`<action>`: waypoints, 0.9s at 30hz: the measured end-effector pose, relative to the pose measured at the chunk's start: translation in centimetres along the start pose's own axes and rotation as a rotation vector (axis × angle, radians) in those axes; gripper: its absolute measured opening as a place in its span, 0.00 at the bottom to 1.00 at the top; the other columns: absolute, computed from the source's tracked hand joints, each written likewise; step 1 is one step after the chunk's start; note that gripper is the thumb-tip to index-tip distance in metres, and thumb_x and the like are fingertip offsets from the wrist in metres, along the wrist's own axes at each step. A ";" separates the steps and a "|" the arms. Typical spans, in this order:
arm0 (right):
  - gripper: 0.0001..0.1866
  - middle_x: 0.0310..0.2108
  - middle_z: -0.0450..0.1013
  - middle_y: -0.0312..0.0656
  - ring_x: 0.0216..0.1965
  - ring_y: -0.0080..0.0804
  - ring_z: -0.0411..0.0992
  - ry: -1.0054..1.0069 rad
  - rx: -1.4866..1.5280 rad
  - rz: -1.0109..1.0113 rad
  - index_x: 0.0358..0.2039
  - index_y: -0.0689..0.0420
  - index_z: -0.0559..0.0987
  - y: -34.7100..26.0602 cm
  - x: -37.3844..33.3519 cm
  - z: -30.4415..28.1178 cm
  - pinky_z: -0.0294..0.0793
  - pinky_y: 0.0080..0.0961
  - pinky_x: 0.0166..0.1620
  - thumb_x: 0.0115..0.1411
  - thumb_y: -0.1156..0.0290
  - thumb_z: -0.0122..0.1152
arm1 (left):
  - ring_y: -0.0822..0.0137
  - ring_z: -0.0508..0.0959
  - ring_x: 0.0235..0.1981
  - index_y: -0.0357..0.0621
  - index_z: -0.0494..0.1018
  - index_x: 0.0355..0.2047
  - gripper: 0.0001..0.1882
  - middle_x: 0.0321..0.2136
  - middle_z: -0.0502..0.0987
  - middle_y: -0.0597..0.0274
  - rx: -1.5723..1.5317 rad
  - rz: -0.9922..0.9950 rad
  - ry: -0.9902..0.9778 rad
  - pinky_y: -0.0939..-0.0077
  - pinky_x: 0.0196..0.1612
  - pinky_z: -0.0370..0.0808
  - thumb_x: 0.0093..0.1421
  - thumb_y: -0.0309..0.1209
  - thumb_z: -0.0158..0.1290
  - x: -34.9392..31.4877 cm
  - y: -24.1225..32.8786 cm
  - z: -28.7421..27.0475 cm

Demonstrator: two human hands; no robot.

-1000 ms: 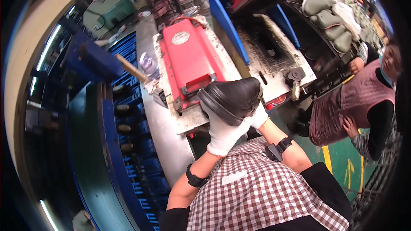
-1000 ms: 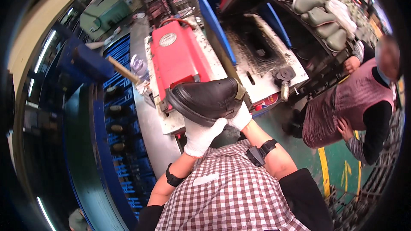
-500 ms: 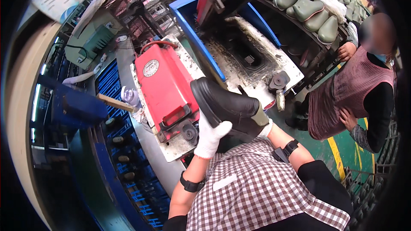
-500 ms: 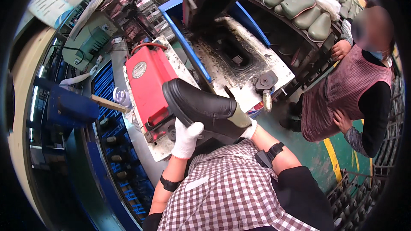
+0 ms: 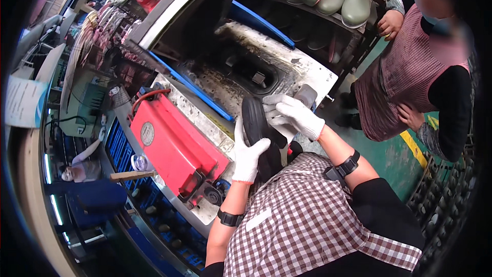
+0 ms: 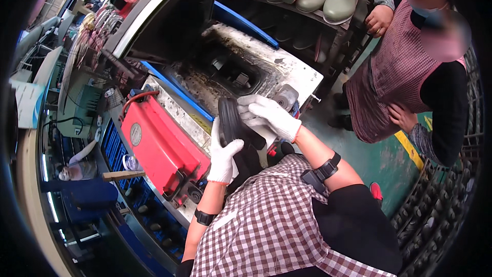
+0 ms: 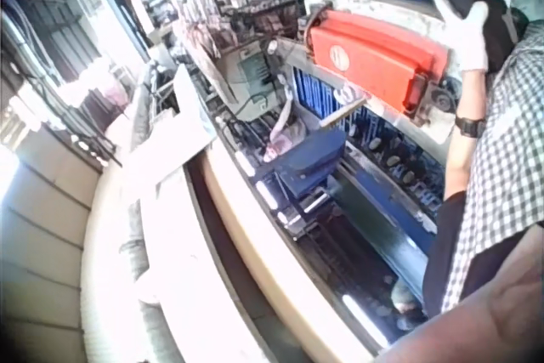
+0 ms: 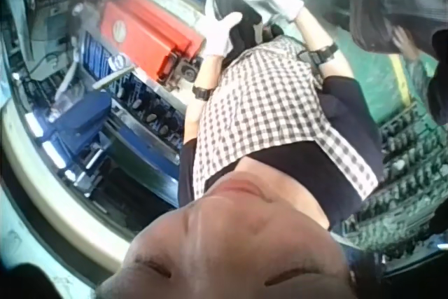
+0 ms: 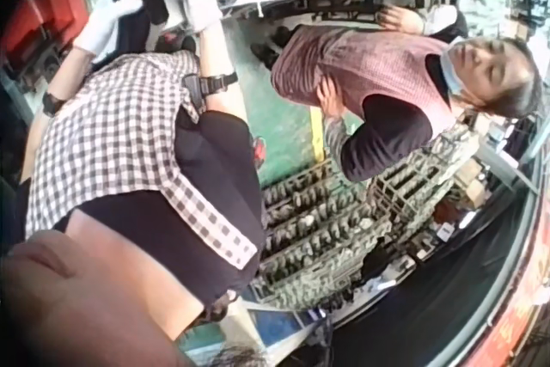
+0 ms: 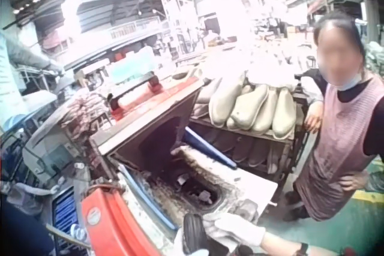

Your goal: Using a heat and pressure machine to attach soles to shoes in a manufacturing environment.

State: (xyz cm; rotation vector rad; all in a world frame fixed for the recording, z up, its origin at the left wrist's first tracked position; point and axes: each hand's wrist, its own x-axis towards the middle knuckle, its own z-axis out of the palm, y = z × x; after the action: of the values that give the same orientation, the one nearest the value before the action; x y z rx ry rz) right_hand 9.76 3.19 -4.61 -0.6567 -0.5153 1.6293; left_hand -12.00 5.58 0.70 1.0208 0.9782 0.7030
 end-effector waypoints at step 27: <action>0.05 0.29 0.74 0.37 0.31 0.31 0.80 0.066 0.300 0.381 0.38 0.52 0.75 -3.3 3.2 -4.6 0.88 0.32 0.38 0.72 0.72 0.63 | 0.59 0.69 0.72 0.37 0.47 0.81 0.60 0.73 0.64 0.50 0.106 -0.144 -0.095 0.64 0.74 0.66 0.54 0.23 0.70 2.6 1.9 2.3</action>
State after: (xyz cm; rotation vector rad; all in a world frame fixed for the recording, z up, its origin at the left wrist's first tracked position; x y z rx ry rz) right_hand 14.92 6.74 -6.24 -0.6037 -0.0917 1.9841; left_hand -8.89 7.65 2.02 1.0551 1.0033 0.4842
